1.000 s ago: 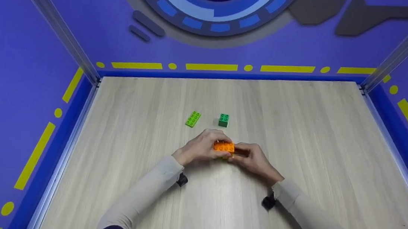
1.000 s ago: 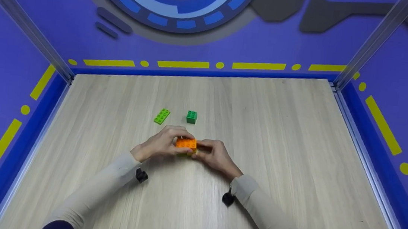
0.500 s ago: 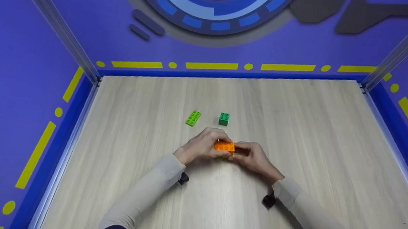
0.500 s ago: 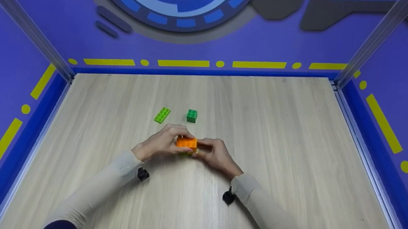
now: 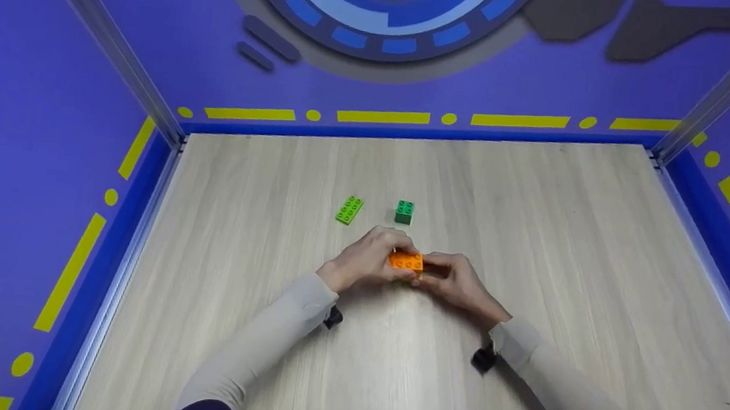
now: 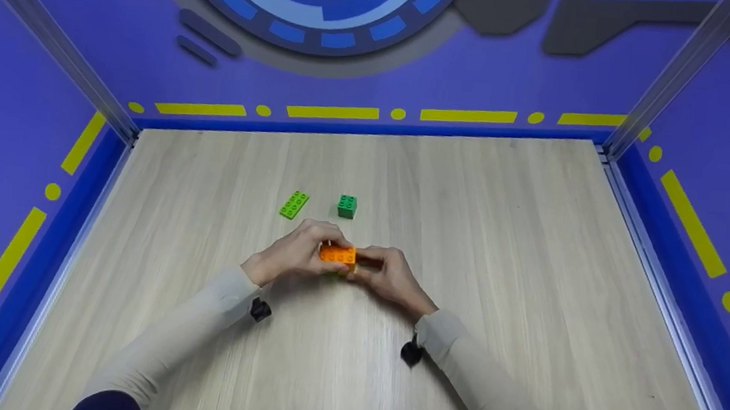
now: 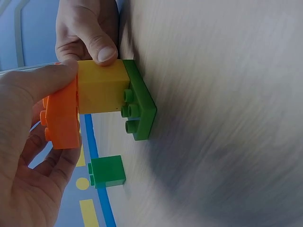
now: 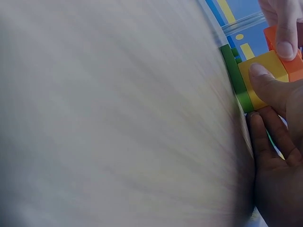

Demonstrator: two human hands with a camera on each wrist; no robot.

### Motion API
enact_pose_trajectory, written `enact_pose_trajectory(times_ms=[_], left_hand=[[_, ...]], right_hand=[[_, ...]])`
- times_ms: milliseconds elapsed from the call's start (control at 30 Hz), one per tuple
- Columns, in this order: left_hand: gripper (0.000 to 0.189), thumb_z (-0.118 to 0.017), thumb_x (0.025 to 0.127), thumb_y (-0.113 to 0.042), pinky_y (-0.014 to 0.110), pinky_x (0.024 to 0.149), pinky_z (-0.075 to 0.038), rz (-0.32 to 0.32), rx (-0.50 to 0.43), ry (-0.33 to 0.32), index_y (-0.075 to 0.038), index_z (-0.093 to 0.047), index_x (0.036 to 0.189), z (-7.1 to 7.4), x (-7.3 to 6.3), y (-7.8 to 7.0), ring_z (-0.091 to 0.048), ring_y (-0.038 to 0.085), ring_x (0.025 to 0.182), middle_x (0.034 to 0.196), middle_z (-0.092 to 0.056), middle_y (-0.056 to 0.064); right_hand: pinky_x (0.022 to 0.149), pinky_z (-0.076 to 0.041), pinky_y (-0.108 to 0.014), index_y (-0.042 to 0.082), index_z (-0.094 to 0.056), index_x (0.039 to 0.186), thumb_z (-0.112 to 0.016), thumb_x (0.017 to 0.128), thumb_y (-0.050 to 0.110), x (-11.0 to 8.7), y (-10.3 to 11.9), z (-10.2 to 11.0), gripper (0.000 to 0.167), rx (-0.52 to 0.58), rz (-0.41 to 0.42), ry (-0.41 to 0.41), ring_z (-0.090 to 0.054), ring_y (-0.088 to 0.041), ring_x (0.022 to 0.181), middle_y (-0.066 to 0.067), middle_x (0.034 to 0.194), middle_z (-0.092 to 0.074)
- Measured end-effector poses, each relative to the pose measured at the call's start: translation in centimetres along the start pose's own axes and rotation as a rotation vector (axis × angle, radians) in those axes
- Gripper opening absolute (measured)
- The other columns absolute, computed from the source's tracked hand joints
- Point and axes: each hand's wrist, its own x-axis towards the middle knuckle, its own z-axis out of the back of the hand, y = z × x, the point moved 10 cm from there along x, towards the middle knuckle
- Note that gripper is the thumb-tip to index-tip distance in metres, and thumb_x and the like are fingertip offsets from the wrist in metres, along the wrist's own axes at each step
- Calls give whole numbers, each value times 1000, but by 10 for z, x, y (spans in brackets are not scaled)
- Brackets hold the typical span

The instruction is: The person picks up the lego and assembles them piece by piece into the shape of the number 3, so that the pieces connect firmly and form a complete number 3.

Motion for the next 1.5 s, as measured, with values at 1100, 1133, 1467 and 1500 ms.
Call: enact_pose_trajectory(times_ms=[1100,1133,1467,1500], left_hand=[[32,-93,85,-22,27,90,-56,35,-122,-94,-9,-80,112,0,-9,21,-70,13,98,108,-79,3],[33,-92,86,-21,26,90,-56,35,-118,-104,-9,-80,114,0,-10,21,-70,14,99,109,-80,3],[48,-89,90,-26,42,94,-61,83,-232,-177,-1,-75,128,4,-33,32,-73,21,110,125,-78,10],[49,-90,90,-25,43,96,-61,89,-252,-183,0,-74,129,5,-35,34,-73,22,112,126,-77,11]], right_hand=[[105,-53,-23,10,-78,129,-88,89,12,8,1,-1,41,15,12,22,-73,-17,117,-7,124,-79],[105,-53,-24,10,-78,129,-88,89,12,8,1,-1,41,18,6,26,-73,-18,118,-7,125,-79],[112,-52,-42,15,-77,131,-88,90,18,6,-6,0,43,-29,-83,38,-72,-25,122,-4,128,-78],[113,-51,-45,15,-77,131,-88,90,18,6,-7,0,43,-32,-93,37,-71,-26,122,-4,128,-78]])
